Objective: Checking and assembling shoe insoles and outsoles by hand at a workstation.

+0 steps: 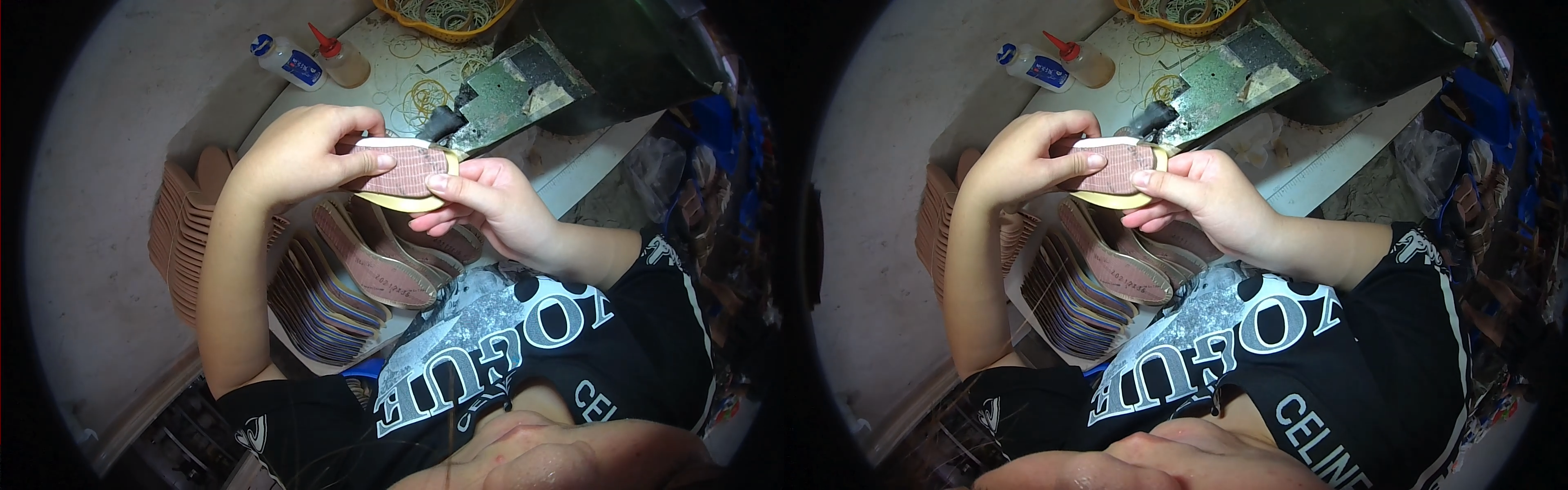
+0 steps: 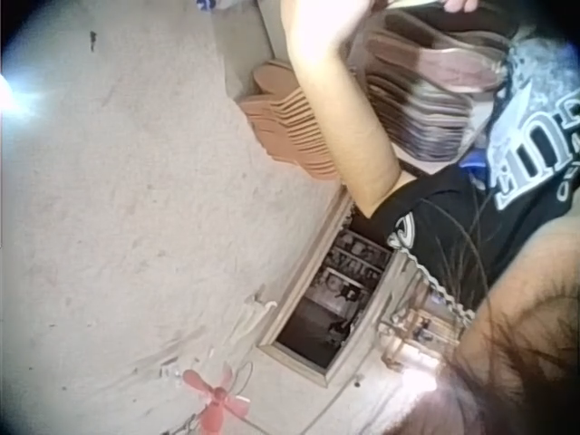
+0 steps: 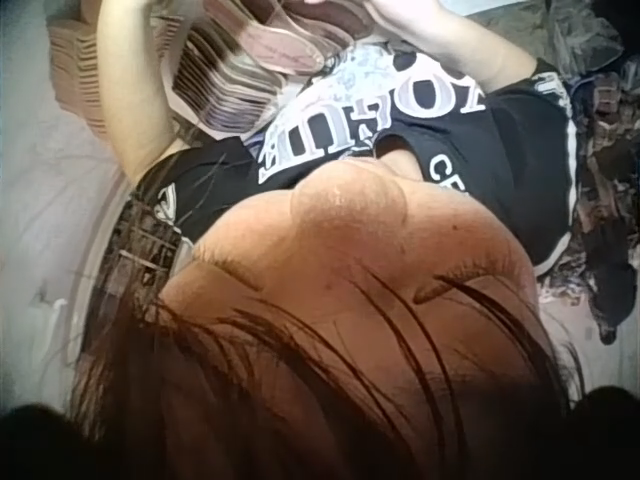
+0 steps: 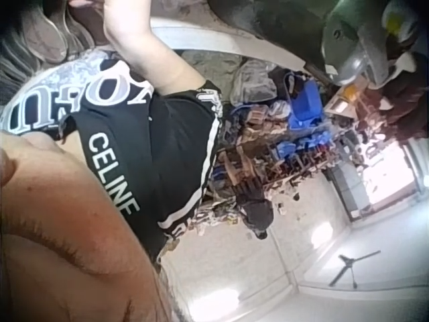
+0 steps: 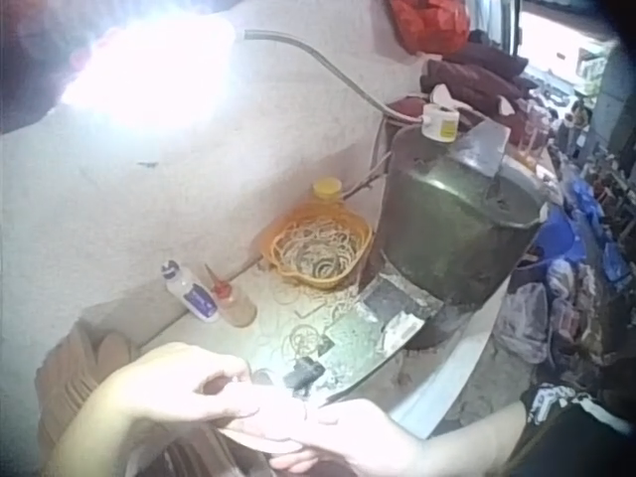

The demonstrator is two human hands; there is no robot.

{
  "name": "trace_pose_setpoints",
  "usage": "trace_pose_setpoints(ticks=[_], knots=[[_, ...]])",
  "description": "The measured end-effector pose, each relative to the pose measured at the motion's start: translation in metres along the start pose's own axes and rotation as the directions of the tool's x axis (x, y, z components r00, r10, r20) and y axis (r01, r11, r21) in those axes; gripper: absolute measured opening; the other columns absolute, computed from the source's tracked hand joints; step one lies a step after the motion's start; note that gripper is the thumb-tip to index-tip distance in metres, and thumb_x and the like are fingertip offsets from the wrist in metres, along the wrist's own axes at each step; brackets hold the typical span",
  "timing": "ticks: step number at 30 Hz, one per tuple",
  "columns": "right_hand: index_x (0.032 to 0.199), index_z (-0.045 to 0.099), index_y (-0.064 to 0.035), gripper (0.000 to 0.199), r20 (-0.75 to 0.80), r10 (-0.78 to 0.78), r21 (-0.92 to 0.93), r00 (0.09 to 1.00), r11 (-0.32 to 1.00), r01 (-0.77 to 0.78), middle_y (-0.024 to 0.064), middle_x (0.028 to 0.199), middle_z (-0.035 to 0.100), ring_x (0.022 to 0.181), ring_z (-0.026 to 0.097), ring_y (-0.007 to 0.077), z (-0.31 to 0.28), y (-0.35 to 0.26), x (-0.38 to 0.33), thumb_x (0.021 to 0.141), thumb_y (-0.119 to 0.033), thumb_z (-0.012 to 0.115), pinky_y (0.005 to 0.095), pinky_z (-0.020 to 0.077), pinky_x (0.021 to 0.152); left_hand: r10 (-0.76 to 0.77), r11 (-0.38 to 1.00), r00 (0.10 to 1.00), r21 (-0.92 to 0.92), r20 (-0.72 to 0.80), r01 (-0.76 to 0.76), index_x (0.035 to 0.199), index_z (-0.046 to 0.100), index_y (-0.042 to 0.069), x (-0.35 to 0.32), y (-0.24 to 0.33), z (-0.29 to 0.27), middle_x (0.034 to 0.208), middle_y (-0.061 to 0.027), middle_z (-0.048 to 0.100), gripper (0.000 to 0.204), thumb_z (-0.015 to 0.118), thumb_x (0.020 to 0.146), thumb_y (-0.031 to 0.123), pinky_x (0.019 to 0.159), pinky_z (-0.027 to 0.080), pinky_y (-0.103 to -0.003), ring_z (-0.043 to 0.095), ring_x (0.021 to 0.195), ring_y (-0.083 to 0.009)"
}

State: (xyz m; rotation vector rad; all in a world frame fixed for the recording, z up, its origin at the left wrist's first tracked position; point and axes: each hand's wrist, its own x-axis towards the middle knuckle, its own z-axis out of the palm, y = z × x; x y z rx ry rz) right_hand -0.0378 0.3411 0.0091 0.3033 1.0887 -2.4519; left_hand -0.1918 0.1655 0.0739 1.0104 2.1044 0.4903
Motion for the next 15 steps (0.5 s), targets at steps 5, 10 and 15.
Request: trace_pose_setpoints(ticks=[5,10,15], knots=[[0.107,0.058,0.0076,0.031,0.007,0.006,-0.013,1.0,1.0,-0.006,0.0152,0.1,0.065,0.086,0.068,0.0185,0.0,-0.002,-0.001,0.094,-0.021,0.053,0.0247,0.0552,0.074,-0.027,0.999,0.998,-0.032,-0.059,0.025,0.086,0.056,0.001,-0.011,0.004,0.013,0.064,-0.0034,0.052,0.029,0.064,0.086,0.028,0.054,0.04,-0.025,0.048,0.059,-0.0081],[0.107,0.059,0.0067,0.032,-0.012,0.005,-0.015,1.0,1.0,-0.005,0.0155,0.099,0.066,0.084,0.068,0.0183,-0.002,-0.004,0.0,0.094,-0.022,0.053,0.0247,0.0556,0.073,-0.145,0.982,0.989,-0.131,-0.044,0.138,0.085,0.054,0.001,-0.019,0.014,0.025,0.065,-0.0013,0.05,0.029,0.061,0.089,0.028,0.054,0.039,-0.025,0.046,0.06,-0.0075],[0.102,0.061,0.0067,0.032,-0.005,0.0,-0.065,1.0,0.998,0.0,0.0161,0.095,0.067,0.08,0.068,0.0183,-0.005,-0.008,0.003,0.094,-0.024,0.053,0.0245,0.0559,0.07,-0.273,0.914,0.958,-0.334,-0.088,0.23,0.089,0.06,-0.002,-0.023,0.013,0.043,0.068,-0.0075,0.059,0.033,0.058,0.089,0.031,0.058,0.044,-0.029,0.054,0.061,-0.0123]])
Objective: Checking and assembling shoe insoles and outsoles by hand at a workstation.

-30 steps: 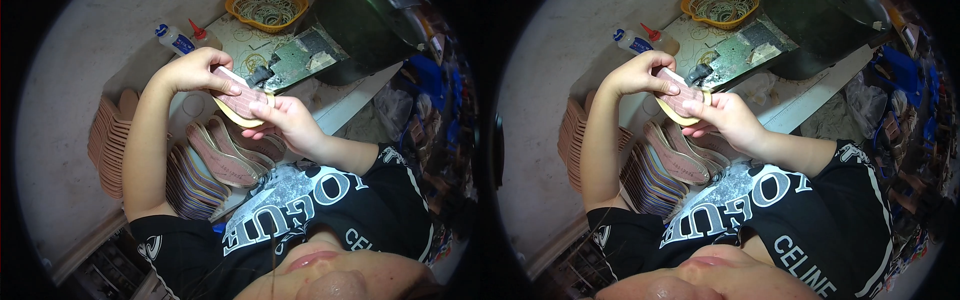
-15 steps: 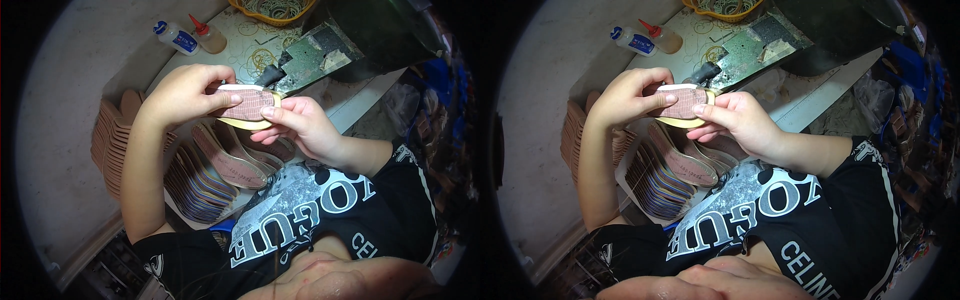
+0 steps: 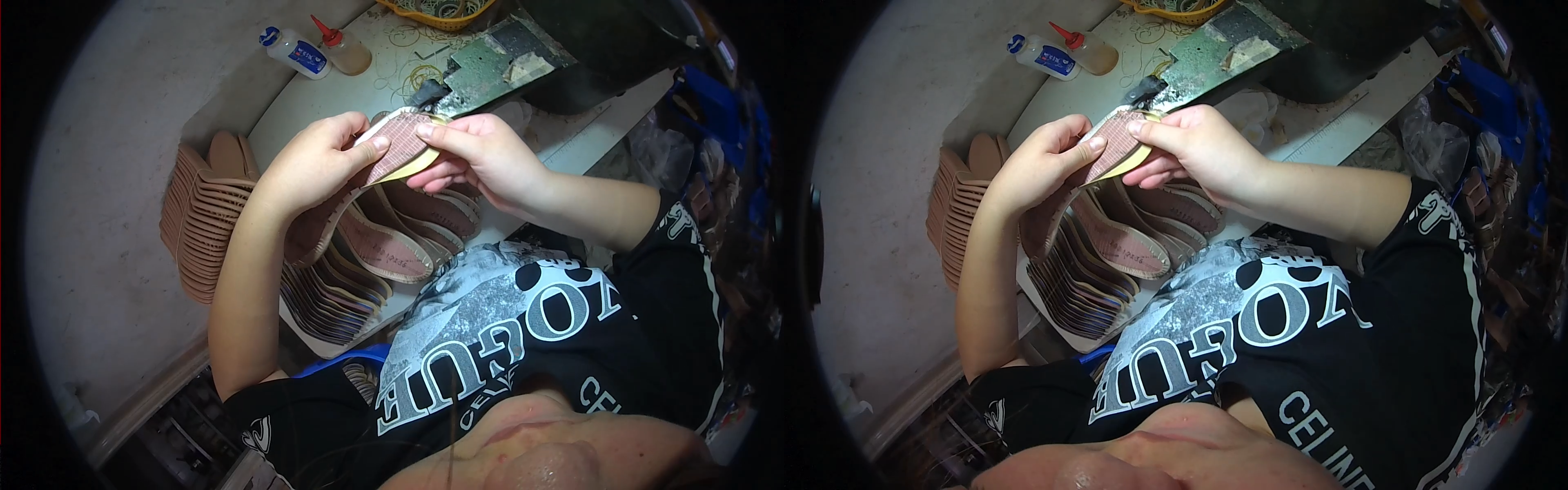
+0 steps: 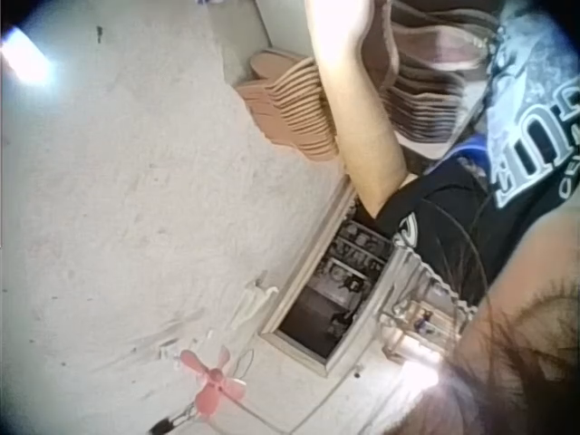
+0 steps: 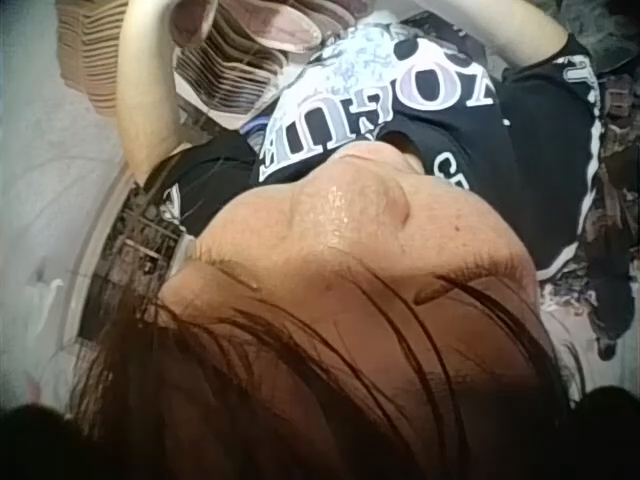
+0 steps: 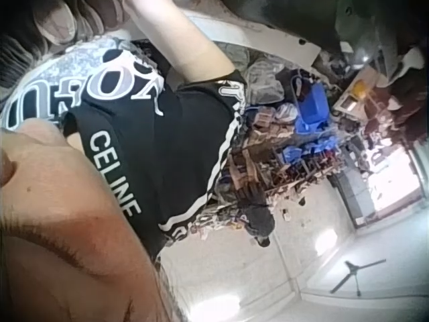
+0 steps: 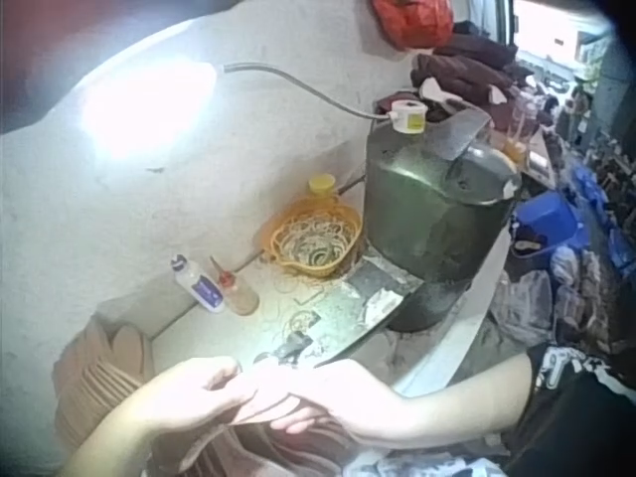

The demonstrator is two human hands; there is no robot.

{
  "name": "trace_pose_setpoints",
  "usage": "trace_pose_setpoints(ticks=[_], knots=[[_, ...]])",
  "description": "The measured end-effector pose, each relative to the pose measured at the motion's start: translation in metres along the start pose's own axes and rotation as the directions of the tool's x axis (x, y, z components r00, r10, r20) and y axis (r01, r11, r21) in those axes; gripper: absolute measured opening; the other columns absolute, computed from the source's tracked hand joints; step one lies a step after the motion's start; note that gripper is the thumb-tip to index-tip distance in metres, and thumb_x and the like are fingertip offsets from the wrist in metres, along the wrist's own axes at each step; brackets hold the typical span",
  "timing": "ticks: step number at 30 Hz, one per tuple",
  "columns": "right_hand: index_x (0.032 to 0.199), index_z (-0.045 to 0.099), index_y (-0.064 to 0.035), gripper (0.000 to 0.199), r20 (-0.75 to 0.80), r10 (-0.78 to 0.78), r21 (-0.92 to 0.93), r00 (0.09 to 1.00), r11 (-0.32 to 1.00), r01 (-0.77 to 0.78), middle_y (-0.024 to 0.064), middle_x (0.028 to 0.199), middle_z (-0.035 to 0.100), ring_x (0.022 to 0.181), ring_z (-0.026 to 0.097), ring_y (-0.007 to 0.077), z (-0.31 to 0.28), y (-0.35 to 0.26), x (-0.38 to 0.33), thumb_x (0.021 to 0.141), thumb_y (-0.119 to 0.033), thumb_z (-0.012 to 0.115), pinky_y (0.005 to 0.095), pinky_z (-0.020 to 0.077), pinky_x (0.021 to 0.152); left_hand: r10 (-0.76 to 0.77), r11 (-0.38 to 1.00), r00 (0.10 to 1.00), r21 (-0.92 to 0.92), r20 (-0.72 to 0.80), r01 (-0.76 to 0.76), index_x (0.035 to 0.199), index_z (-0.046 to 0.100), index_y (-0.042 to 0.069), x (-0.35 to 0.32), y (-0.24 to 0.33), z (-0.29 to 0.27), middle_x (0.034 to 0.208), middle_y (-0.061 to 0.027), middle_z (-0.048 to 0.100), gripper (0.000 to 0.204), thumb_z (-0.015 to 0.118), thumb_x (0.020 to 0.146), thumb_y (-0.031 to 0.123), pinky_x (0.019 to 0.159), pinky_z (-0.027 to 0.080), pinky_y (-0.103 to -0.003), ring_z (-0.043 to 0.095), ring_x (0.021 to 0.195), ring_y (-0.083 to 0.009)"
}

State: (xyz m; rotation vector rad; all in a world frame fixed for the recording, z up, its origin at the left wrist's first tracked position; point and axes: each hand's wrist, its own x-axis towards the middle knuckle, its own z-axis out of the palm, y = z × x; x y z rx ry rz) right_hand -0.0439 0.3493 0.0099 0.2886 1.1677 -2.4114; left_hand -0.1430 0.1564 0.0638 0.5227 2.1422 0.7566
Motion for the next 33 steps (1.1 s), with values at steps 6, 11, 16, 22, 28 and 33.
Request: trace_pose_setpoints(ticks=[6,11,16,22,28,33], knots=[[0.1,0.063,0.0032,0.032,0.004,0.006,-0.113,1.0,0.994,-0.006,0.0125,0.091,0.069,0.079,0.068,0.0153,-0.007,0.005,0.012,0.092,-0.027,0.057,0.0244,0.0543,0.072,-0.074,0.974,0.997,-0.217,-0.031,0.066,0.096,0.06,-0.004,0.002,-0.011,0.019,0.077,-0.0058,0.062,0.035,0.057,0.092,0.031,0.061,0.046,-0.026,0.055,0.065,-0.0098],[0.096,0.065,0.0007,0.031,0.009,-0.01,-0.165,1.0,0.986,0.011,0.0091,0.089,0.069,0.075,0.066,0.0123,-0.014,0.004,0.019,0.09,-0.029,0.059,0.0235,0.0526,0.07,-0.102,0.893,0.991,-0.43,0.091,0.131,0.09,0.061,0.002,0.002,-0.004,0.023,0.075,-0.0013,0.063,0.03,0.056,0.093,0.031,0.054,0.045,-0.021,0.056,0.06,-0.0055],[0.094,0.066,-0.0007,0.029,-0.023,-0.017,-0.201,1.0,0.979,0.013,0.0074,0.084,0.068,0.072,0.064,0.0114,-0.011,0.001,0.021,0.089,-0.029,0.06,0.0236,0.0511,0.068,-0.156,0.916,0.987,-0.369,0.031,0.156,0.075,0.062,0.003,-0.001,0.003,0.027,0.056,-0.0027,0.058,0.036,0.058,0.091,0.036,0.034,0.038,-0.021,0.05,0.037,-0.0085],[0.087,0.067,0.0005,0.026,0.094,0.177,-0.44,0.98,0.89,-0.118,0.004,0.076,0.065,0.064,0.059,0.0078,-0.01,-0.027,0.004,0.084,-0.025,0.065,0.0223,0.0472,0.059,-0.207,0.864,0.978,-0.463,0.03,0.197,0.063,0.056,0.004,-0.001,0.005,0.036,0.044,-0.005,0.053,0.043,0.055,0.091,0.037,0.032,0.034,-0.022,0.044,0.031,-0.0114],[0.099,0.064,0.0051,0.033,0.25,0.236,-0.519,0.939,0.852,-0.076,0.0078,0.089,0.067,0.077,0.063,0.0105,-0.052,-0.034,-0.031,0.079,-0.02,0.072,0.0236,0.05,0.071,-0.203,0.839,0.978,-0.524,-0.057,0.144,0.059,0.054,0.005,0.001,0.003,0.035,0.039,-0.0013,0.045,0.048,0.059,0.088,0.043,0.036,0.038,-0.023,0.035,0.028,-0.0089],[0.1,0.064,0.0063,0.034,0.135,0.111,-0.377,0.985,0.925,-0.053,0.0092,0.09,0.067,0.078,0.063,0.0104,-0.045,-0.018,-0.031,0.081,-0.02,0.071,0.0233,0.0496,0.073,-0.278,0.903,0.937,-0.39,-0.212,0.18,0.057,0.051,0.009,0.007,0.004,0.025,0.042,0.0024,0.037,0.054,0.062,0.081,0.055,0.044,0.037,-0.026,0.035,0.038,-0.0103]])
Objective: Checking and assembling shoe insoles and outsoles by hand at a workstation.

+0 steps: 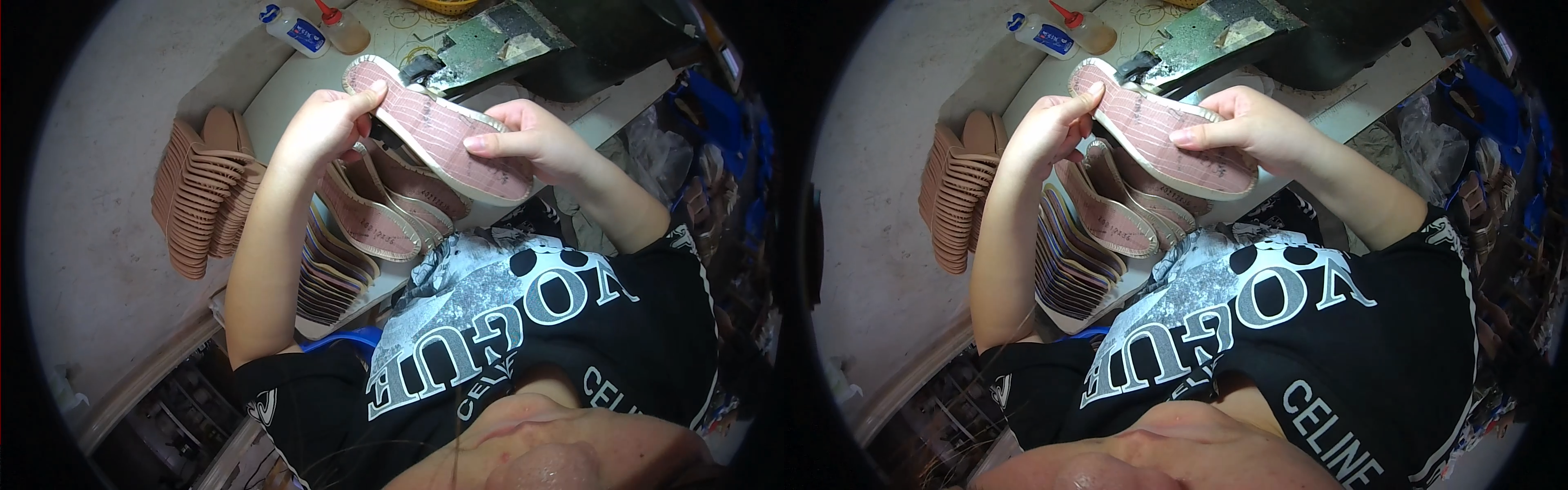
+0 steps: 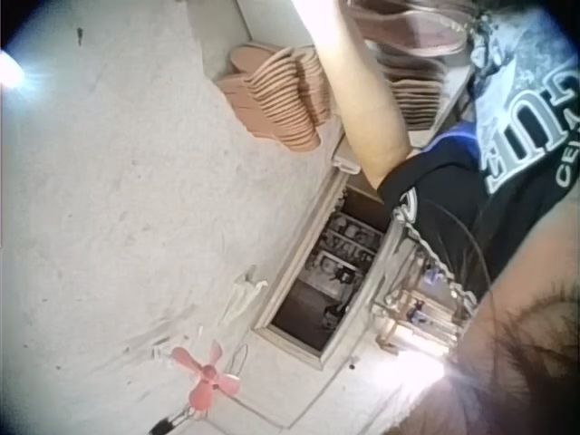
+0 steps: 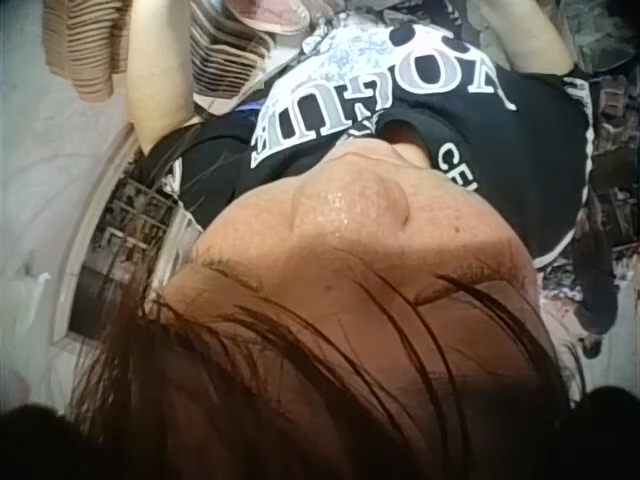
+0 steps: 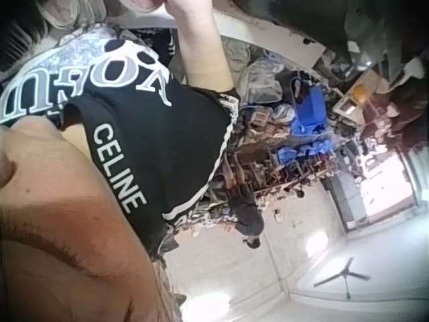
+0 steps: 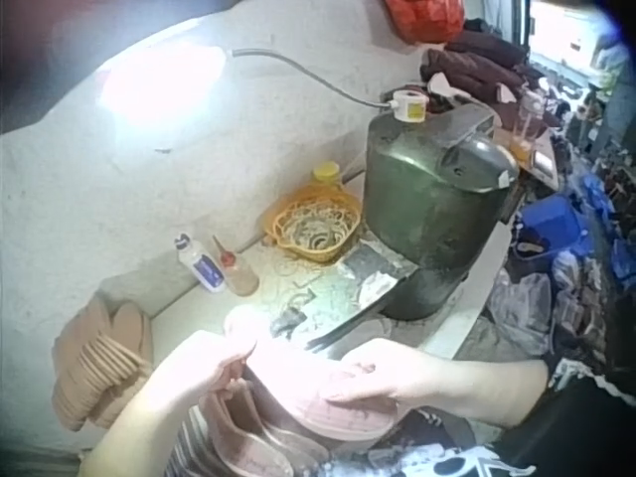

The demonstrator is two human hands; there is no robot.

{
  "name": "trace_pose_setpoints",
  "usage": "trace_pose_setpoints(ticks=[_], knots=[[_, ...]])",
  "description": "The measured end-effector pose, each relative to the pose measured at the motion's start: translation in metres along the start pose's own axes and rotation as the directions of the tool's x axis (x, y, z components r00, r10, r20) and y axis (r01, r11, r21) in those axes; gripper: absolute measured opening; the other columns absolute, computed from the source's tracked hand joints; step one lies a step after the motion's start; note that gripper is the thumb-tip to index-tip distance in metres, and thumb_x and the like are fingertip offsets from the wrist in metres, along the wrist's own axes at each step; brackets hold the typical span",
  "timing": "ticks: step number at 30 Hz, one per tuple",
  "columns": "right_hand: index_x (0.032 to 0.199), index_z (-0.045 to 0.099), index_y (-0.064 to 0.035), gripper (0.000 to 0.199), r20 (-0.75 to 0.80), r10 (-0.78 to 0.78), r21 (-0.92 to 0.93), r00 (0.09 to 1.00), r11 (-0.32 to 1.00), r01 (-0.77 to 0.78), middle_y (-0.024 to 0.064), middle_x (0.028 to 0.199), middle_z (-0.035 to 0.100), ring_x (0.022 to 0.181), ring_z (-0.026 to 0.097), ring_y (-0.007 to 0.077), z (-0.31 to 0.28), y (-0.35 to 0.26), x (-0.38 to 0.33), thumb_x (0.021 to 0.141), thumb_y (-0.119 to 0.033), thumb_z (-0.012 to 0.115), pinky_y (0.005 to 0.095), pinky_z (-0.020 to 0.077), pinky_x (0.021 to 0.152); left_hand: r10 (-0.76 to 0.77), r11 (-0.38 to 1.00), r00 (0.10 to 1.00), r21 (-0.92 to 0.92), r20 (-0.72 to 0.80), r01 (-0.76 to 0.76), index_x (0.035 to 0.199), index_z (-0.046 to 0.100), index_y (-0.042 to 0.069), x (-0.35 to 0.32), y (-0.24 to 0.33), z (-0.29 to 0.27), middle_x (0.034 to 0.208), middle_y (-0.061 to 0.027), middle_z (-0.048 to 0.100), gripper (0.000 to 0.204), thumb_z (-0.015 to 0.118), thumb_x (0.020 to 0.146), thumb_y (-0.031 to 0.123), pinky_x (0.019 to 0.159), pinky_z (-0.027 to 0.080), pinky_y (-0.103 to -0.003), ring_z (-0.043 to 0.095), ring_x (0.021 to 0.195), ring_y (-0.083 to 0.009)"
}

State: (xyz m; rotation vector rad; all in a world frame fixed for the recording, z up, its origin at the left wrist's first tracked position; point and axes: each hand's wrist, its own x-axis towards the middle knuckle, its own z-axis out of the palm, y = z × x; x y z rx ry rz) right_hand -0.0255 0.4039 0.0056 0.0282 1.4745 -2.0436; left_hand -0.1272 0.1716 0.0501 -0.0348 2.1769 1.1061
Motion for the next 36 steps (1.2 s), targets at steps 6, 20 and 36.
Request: trace_pose_setpoints(ticks=[6,20,36], knots=[[0.103,0.063,0.0057,0.033,-0.019,-0.069,0.226,0.997,0.972,0.071,0.0094,0.092,0.067,0.078,0.063,0.0104,0.022,0.004,0.031,0.084,-0.02,0.068,0.0234,0.0498,0.072,-0.006,1.0,0.993,0.007,-0.114,0.007,0.062,0.053,0.011,0.025,-0.01,-0.017,0.049,0.0052,0.04,0.047,0.063,0.081,0.053,0.046,0.032,-0.024,0.036,0.044,-0.0087],[0.114,0.056,0.0017,0.058,0.438,-0.535,-0.645,0.723,0.374,0.667,0.0184,0.112,0.062,0.096,0.062,0.0316,0.105,0.033,0.012,0.071,-0.032,0.075,0.0372,0.0471,0.083,0.625,-0.054,0.657,-0.863,-0.421,-0.502,0.088,0.04,0.007,-0.049,-0.088,0.036,0.059,-0.0042,0.041,0.028,0.045,0.095,0.033,0.044,0.037,-0.023,0.038,0.051,-0.0124],[0.134,0.04,0.0017,0.062,0.362,-0.347,-0.807,0.865,0.348,0.477,0.0262,0.144,0.029,0.135,0.027,0.0394,0.083,0.084,0.048,0.086,-0.029,0.063,0.0479,0.0196,0.111,0.242,0.729,0.708,0.606,-0.663,0.319,0.081,0.057,0.005,-0.089,-0.207,0.032,0.104,-0.0122,0.05,0.027,0.067,0.073,0.029,0.09,0.031,-0.048,0.039,0.11,-0.0316]])
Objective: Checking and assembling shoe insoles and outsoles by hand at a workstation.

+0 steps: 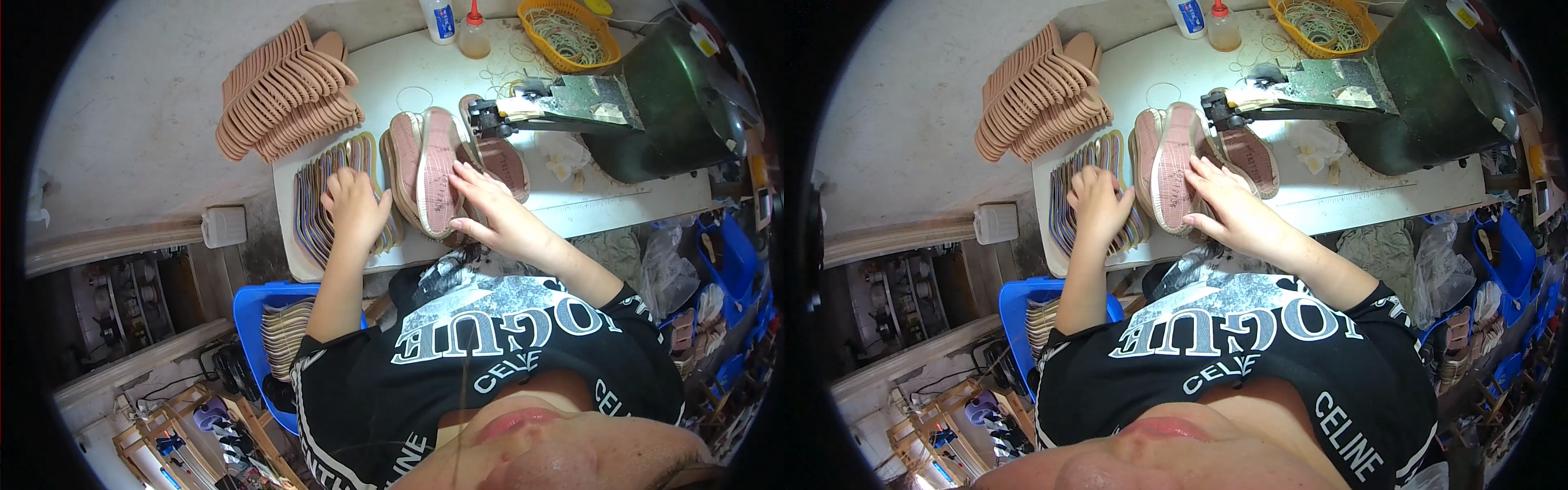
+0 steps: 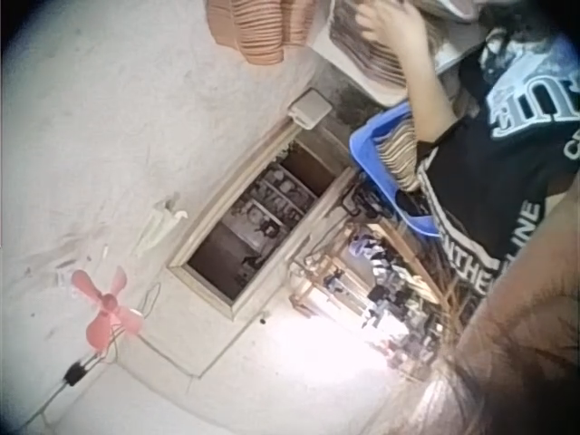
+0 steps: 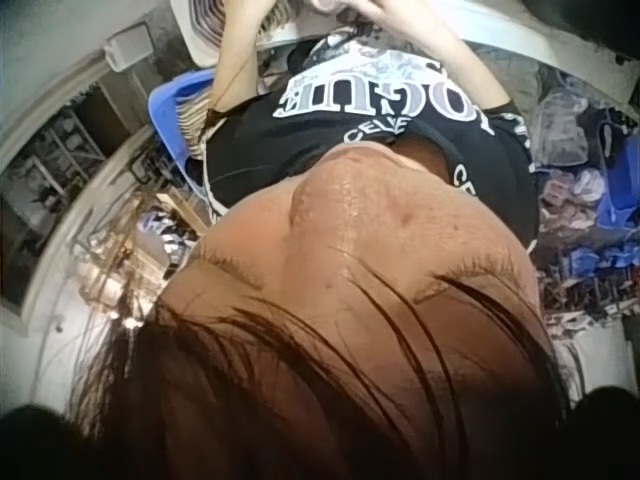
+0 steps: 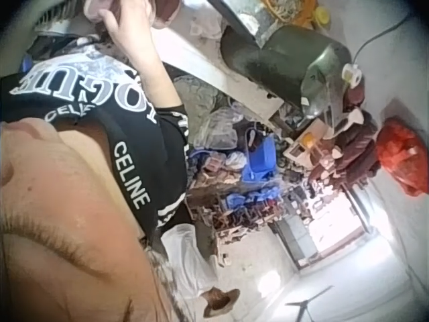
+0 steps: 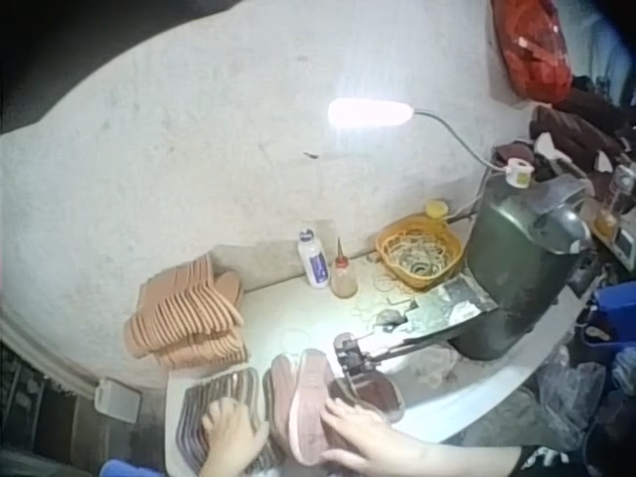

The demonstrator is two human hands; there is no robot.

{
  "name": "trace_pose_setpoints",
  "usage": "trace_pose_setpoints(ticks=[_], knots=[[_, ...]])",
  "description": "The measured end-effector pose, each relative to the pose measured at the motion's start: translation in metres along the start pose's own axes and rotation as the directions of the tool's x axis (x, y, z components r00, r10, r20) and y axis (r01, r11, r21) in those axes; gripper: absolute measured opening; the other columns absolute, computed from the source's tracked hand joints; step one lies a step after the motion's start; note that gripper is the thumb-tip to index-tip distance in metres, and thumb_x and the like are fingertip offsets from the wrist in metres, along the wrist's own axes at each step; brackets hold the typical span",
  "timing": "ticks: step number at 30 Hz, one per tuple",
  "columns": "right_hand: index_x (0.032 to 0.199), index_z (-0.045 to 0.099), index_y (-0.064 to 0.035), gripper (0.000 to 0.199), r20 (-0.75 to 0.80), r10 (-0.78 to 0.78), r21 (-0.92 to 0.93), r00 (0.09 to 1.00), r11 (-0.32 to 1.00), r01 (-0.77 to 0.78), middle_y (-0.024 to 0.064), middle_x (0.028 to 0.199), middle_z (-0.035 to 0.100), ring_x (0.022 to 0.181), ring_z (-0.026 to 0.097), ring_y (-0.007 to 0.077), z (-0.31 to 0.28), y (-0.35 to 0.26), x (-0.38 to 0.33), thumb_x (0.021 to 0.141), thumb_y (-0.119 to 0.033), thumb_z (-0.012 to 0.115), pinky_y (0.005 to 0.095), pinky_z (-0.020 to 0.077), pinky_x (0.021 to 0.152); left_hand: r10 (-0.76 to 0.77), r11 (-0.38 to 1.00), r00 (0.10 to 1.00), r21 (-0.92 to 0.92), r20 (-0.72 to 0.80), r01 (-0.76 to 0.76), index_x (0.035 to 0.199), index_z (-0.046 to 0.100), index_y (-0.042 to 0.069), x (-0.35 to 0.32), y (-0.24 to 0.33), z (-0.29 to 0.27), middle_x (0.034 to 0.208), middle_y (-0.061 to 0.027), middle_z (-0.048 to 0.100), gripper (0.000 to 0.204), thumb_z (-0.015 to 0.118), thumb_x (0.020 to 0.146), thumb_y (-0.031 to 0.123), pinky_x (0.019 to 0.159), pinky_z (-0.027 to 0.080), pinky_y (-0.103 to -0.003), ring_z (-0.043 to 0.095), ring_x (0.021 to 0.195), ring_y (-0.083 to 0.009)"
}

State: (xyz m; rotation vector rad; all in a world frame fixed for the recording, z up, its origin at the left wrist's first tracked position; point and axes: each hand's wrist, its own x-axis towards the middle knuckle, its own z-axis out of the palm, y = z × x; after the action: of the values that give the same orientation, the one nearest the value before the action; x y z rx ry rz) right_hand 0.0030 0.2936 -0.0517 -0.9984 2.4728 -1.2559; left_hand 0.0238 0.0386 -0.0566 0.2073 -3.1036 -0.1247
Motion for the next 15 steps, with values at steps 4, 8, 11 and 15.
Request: trace_pose_setpoints(ticks=[4,8,11,15], knots=[[0.127,0.048,0.0024,0.057,-0.043,-0.051,-0.001,0.998,0.999,0.051,0.0278,0.141,0.034,0.13,0.036,0.0394,-0.019,-0.009,-0.008,0.082,-0.029,0.066,0.0457,0.028,0.107,0.034,0.997,0.998,0.071,-0.049,-0.03,0.078,0.063,0.004,-0.004,0.004,0.011,0.103,-0.0102,0.052,0.027,0.067,0.072,0.03,0.088,0.032,-0.048,0.042,0.109,-0.0302],[0.12,0.055,-0.0014,0.048,0.057,-0.044,0.18,0.997,0.983,0.033,0.0244,0.14,0.038,0.122,0.046,0.0356,-0.017,0.003,-0.02,0.082,-0.028,0.067,0.0418,0.0341,0.101,0.122,0.971,0.989,0.219,-0.086,-0.1,0.079,0.067,0.003,0.013,0.0,0.024,0.099,-0.0127,0.058,0.03,0.063,0.069,0.032,0.084,0.037,-0.048,0.049,0.103,-0.0309],[0.114,0.057,0.0,0.042,0.07,-0.082,0.19,0.994,0.979,0.068,0.0222,0.131,0.046,0.117,0.047,0.036,-0.005,0.014,-0.021,0.082,-0.026,0.065,0.045,0.0362,0.097,0.15,0.969,0.988,0.203,-0.042,-0.139,0.075,0.067,0.001,0.025,0.003,0.007,0.081,-0.0184,0.062,0.03,0.06,0.069,0.03,0.073,0.045,-0.048,0.058,0.082,-0.0372],[0.104,0.061,-0.0006,0.034,-0.056,-0.137,0.24,0.989,0.96,0.147,0.0194,0.114,0.057,0.104,0.054,0.0349,-0.007,0.015,-0.023,0.082,-0.026,0.064,0.043,0.0421,0.088,0.207,0.962,0.963,-0.143,-0.175,-0.233,0.076,0.062,-0.006,0.027,-0.022,-0.042,0.075,-0.0218,0.061,0.026,0.061,0.076,0.02,0.072,0.045,-0.045,0.058,0.074,-0.035]])
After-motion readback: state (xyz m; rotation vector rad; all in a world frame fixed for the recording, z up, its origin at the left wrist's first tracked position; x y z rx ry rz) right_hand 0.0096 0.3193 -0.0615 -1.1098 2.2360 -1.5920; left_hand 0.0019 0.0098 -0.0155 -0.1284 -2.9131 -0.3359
